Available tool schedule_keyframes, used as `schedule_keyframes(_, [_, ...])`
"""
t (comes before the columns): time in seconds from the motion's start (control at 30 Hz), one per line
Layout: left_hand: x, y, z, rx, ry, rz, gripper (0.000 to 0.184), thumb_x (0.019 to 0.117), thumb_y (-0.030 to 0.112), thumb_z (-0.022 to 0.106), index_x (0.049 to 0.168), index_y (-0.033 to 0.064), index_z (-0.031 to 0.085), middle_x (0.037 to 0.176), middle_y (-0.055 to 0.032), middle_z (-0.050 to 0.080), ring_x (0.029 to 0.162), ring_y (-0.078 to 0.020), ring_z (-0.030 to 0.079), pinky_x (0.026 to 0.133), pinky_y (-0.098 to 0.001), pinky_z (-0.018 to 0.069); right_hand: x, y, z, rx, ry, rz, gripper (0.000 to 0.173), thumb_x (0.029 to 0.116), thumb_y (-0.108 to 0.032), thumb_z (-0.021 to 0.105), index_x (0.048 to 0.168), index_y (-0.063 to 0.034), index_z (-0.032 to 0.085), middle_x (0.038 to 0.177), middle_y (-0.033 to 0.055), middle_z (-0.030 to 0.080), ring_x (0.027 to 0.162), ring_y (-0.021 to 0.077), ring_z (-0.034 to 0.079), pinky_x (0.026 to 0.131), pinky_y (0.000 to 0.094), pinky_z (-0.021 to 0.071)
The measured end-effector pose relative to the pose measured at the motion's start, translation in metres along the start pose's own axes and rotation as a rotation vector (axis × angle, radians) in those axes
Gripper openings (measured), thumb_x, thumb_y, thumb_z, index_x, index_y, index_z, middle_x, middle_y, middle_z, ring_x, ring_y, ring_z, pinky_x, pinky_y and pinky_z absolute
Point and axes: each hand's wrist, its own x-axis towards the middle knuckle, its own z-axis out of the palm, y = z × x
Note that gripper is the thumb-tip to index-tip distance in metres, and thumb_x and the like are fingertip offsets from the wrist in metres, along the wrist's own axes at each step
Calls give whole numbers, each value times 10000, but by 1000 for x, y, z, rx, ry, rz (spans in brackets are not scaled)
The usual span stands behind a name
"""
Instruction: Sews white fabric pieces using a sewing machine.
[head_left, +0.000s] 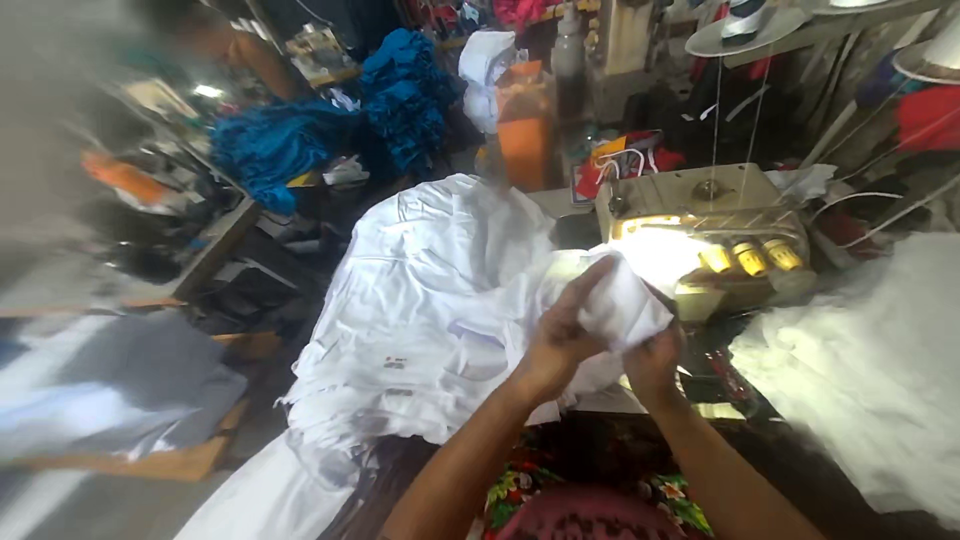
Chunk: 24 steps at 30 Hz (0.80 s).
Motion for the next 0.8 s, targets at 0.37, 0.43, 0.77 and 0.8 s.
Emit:
schedule_keyframes(0.37, [58, 47, -55, 848, -391, 265, 90, 832, -34, 688, 867, -92, 747, 1267, -250, 653, 1312, -323, 557, 1110, -416, 443, 62, -9, -42, 142, -1258, 469, 345, 878, -405, 756, 1007, -87, 714, 866, -47, 695, 839, 4, 640, 824, 296, 536])
schedule_keyframes(0.43, [61, 62, -43, 870, -526, 161, 104, 858, 46, 688, 803, -34, 725, 958, -126, 699, 968, -158, 644, 871, -310, 513, 62, -11, -47, 150, -1170, 393, 374, 841, -423, 790, 1016, -102, 714, 864, -69, 696, 828, -18, 642, 801, 254, 547])
schedule_keyframes(0.77, [70, 66, 2, 1202, -593, 476, 308, 953, 267, 642, 711, 78, 666, 639, -67, 584, 587, -223, 595, 523, -393, 431, 21, -46, -46, -548, -20, -176, 251, 929, -232, 613, 1071, -28, 644, 1007, 177, 692, 798, 309, 677, 594, 429, 513])
schedule_keyframes(0.8, [71, 65, 2, 1222, -620, 443, 352, 976, 302, 624, 711, 75, 669, 652, -72, 593, 600, -229, 601, 527, -401, 435, 20, -45, -49, -546, -26, -168, 212, 943, -192, 593, 1058, -26, 657, 1018, 177, 700, 813, 308, 682, 608, 430, 520])
